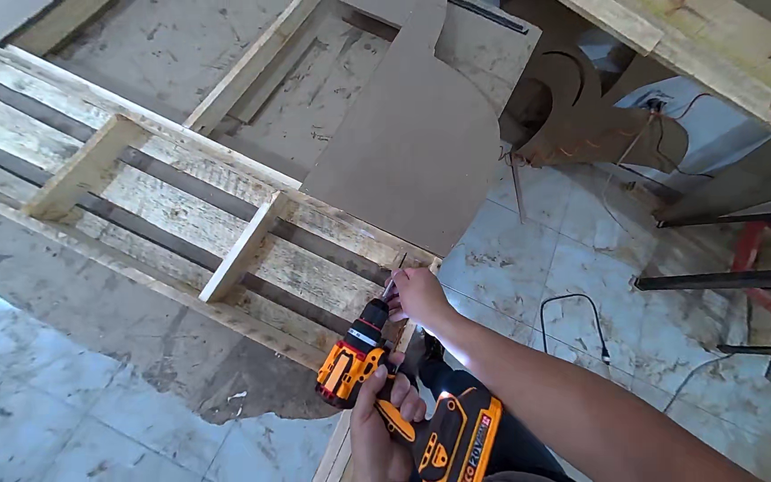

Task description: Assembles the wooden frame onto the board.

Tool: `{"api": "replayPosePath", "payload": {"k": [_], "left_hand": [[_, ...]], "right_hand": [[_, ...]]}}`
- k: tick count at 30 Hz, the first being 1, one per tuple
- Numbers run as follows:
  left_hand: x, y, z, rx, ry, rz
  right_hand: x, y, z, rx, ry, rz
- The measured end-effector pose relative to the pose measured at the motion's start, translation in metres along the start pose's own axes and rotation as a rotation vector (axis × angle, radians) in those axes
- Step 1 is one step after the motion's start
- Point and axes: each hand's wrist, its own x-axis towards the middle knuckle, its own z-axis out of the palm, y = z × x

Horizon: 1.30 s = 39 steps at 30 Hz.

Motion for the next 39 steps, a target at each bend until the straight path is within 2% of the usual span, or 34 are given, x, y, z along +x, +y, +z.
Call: {"api": "replayPosePath", "payload": {"k": [8,14,26,39], "left_hand": [[-0.003,0.001,0.006,-0.007,0.046,-0.006],[0.003,0.001,0.005,-0.012,-0.004,-0.035],[0.002,-0.005,0.006,-0.041,0.034,-0.036],[0.005,-0.003,-0.001,-0.026,-0.004,-0.046]], "right_hand": [[0.001,-0.003,0.001,-0.02,0.024,0.06],[0.003,-0.005,-0.002,0.023,0.045,0.055],[-0.001,-0.003,-0.003,-0.014,0.027,0.027],[-0.001,-0.002,-0.003,0.044,0.028,0.024]]}}
